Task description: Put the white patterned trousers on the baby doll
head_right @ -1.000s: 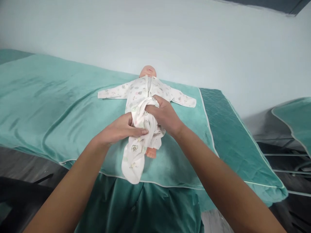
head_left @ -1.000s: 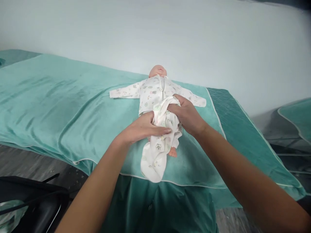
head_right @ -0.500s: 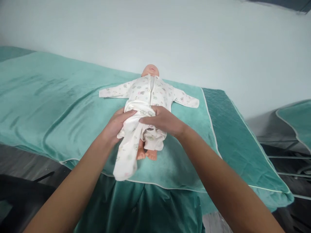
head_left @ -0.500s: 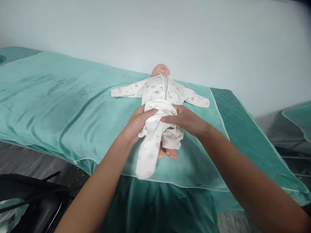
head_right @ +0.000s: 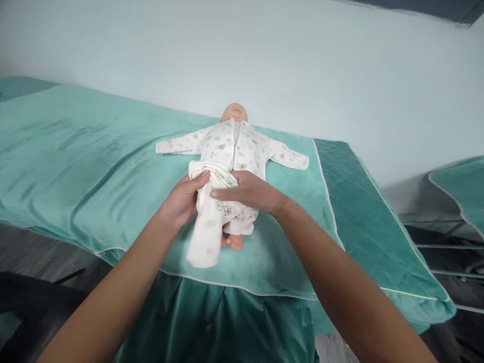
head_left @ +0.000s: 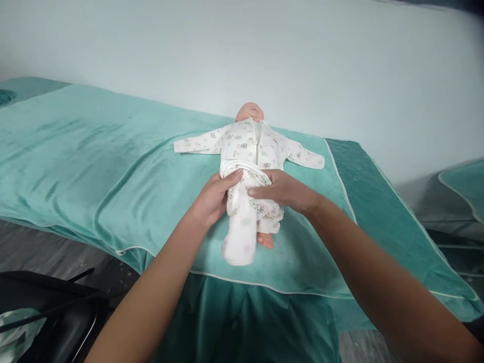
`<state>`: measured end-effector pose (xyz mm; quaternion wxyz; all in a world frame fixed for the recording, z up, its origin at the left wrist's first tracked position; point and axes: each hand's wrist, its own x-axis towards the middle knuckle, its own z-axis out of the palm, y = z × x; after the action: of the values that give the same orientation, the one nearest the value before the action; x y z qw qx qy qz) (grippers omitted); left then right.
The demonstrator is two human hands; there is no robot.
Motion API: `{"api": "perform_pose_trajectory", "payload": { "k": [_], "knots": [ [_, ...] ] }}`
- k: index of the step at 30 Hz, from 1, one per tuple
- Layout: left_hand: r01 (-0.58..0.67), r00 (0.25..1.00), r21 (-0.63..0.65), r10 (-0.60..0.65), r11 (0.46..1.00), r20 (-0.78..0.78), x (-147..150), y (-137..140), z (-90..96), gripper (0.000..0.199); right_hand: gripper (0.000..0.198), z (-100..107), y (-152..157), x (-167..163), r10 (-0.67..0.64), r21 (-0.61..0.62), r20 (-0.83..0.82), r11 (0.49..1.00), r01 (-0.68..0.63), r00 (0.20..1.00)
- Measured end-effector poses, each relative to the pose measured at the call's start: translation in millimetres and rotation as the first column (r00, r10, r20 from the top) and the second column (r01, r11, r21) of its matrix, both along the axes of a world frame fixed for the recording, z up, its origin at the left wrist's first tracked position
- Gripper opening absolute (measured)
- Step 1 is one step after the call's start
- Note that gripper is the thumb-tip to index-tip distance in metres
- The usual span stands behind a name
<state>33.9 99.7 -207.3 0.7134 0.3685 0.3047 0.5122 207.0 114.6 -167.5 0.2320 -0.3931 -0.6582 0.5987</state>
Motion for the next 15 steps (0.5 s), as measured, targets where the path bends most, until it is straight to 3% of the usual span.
{"api": "perform_pose_trajectory", "payload": {
  "k": [3,9,12,15],
  "knots": [
    [0.004,1.000,-0.053,-0.002,0.999,0.025,3,-2,1.4,0.040,0.037,0,1,2,0.018,-0.040,0.047,0.999,-0.017,0.999],
    [-0.032,0.999,-0.013,0.031,0.999,-0.008,3,-2,1.6,0.041,0.043,-9,2,-1,-0.193,-0.073,-0.211,0.981,0.182,0.958],
    [-0.045,0.997,-0.015,0.044,0.999,-0.067,5,-11,4.8,0.044,0.039,-10,0,-1,-0.248,0.024,-0.126,0.967,0.252,0.961],
    [-0.116,0.991,-0.055,0.112,0.992,-0.076,11,-31,12.1,0.043,0.035,-9,-5,-2,-0.201,0.180,0.000,0.963,0.198,0.980]
  ]
}}
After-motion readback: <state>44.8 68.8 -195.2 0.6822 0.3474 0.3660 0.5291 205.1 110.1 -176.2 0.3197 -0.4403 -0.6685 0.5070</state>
